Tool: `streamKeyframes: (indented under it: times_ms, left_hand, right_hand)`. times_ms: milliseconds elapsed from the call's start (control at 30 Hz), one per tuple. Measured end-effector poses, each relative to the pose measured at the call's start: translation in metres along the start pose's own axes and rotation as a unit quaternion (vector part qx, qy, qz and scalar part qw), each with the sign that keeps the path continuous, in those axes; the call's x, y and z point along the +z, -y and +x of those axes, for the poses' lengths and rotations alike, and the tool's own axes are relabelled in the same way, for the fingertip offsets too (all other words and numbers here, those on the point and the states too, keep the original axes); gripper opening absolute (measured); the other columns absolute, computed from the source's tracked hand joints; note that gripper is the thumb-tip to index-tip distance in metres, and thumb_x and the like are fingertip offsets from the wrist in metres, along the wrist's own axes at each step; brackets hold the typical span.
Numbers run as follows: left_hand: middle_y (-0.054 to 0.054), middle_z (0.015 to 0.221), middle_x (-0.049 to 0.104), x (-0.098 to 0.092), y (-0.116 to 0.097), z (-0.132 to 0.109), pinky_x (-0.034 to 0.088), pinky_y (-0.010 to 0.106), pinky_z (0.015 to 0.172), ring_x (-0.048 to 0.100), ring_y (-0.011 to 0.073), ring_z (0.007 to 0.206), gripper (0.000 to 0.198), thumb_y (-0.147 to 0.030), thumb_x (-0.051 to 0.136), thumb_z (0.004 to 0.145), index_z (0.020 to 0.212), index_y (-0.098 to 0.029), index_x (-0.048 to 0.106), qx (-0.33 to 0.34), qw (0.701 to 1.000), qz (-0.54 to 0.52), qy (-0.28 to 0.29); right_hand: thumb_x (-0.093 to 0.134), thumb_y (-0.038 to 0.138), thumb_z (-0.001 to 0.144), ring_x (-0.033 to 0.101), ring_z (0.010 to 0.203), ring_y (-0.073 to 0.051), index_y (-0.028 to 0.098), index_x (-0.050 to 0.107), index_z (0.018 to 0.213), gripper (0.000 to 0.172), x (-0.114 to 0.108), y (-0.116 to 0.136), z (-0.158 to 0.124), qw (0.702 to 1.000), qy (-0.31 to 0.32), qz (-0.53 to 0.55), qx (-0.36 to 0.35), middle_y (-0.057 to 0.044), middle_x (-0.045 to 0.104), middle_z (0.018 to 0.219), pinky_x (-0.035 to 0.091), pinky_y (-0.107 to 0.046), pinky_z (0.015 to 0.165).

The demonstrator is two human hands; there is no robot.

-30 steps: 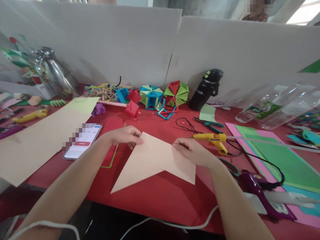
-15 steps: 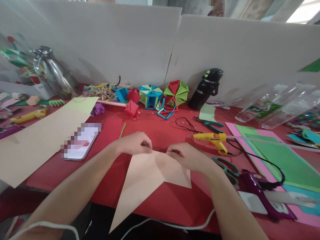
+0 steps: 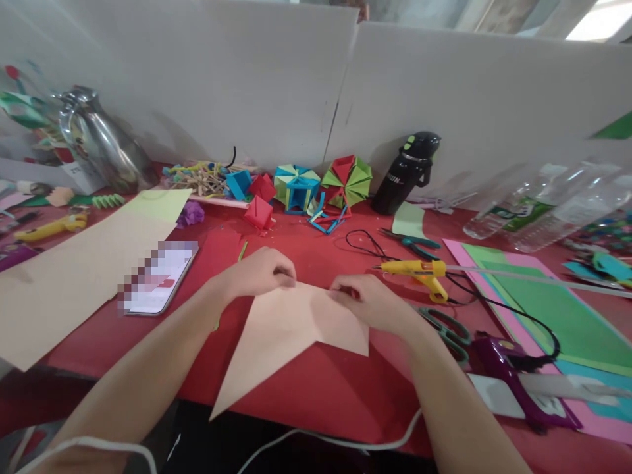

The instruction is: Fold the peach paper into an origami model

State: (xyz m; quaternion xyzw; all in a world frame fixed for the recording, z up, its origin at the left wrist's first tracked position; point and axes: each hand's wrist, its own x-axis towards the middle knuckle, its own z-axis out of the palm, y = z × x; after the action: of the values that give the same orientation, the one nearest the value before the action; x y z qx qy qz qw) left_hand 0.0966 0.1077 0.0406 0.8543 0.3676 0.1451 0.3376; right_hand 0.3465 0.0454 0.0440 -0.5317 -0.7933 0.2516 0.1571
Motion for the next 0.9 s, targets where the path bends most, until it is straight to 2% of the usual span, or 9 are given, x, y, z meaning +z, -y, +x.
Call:
streamKeyframes:
  times_ms: [200,367,500,600,700,767,900]
  left_hand:
    - [0.001,0.069,0.069,-0.027,0.021,-0.011,0.037,0.022,0.056,0.059,0.0124,0.063,0.019,-0.03,0.058,0.08,0.072,-0.019,0.071,-0.019,0.999,0.008,-0.035]
    - [0.001,0.071,0.069,-0.031,0.021,-0.013,0.038,0.022,0.056,0.058,0.0123,0.064,0.021,-0.033,0.059,0.081,0.074,-0.018,0.071,-0.013,0.999,-0.014,-0.039]
    - [0.002,0.073,0.069,-0.032,0.021,-0.014,0.039,0.022,0.057,0.058,0.0125,0.066,0.025,-0.038,0.059,0.083,0.077,-0.017,0.071,-0.008,0.999,-0.017,-0.027]
    - [0.003,0.076,0.07,-0.03,0.023,-0.014,0.039,0.022,0.058,0.059,0.0132,0.068,0.026,-0.039,0.058,0.083,0.081,-0.017,0.072,-0.007,1.0,0.001,-0.01]
    - [0.003,0.08,0.071,-0.022,0.021,-0.012,0.041,0.022,0.06,0.062,0.0144,0.07,0.021,-0.034,0.058,0.082,0.085,-0.018,0.072,-0.01,0.999,-0.003,0.046]
    - [0.003,0.085,0.072,-0.014,0.015,-0.009,0.042,0.023,0.062,0.063,0.0154,0.073,0.021,-0.032,0.058,0.082,0.091,-0.02,0.073,-0.007,0.998,-0.024,0.063]
    - [0.003,0.095,0.073,0.005,-0.005,0.001,0.044,0.024,0.068,0.064,0.0165,0.083,0.025,-0.035,0.054,0.086,0.098,-0.022,0.072,0.021,0.997,-0.069,0.016]
  right_hand:
    - [0.054,0.039,0.089,0.055,0.066,-0.016,0.02,0.066,0.076,0.026,-0.016,-0.016,-0.003,0.998,-0.043,0.043,0.01,-0.002,0.067,0.073,0.039,-0.029,0.062]
    - [0.061,0.046,0.083,0.05,0.06,-0.014,0.019,0.063,0.07,0.03,-0.018,-0.015,-0.004,0.992,-0.079,0.096,0.03,0.0,0.06,0.063,0.037,-0.028,0.057]
    - [0.055,0.045,0.088,0.051,0.064,-0.015,0.019,0.061,0.072,0.031,-0.02,-0.014,-0.003,0.99,-0.097,0.104,0.009,-0.001,0.059,0.068,0.039,-0.028,0.06]
    - [0.05,0.042,0.092,0.054,0.069,-0.016,0.019,0.058,0.076,0.029,-0.018,-0.013,-0.003,0.99,-0.103,0.099,-0.007,-0.001,0.06,0.073,0.041,-0.028,0.065]
    - [0.048,0.038,0.094,0.055,0.07,-0.016,0.02,0.056,0.078,0.025,-0.012,-0.01,-0.002,0.992,-0.091,0.089,-0.016,-0.001,0.061,0.074,0.041,-0.028,0.067]
    - [0.047,0.037,0.094,0.055,0.071,-0.016,0.02,0.057,0.079,0.024,-0.006,-0.005,0.0,0.993,-0.086,0.078,-0.022,-0.001,0.062,0.075,0.04,-0.028,0.067]
    - [0.047,0.034,0.094,0.056,0.071,-0.016,0.02,0.058,0.081,0.021,0.006,0.009,0.004,0.993,-0.081,0.07,-0.04,-0.002,0.063,0.077,0.04,-0.027,0.066]
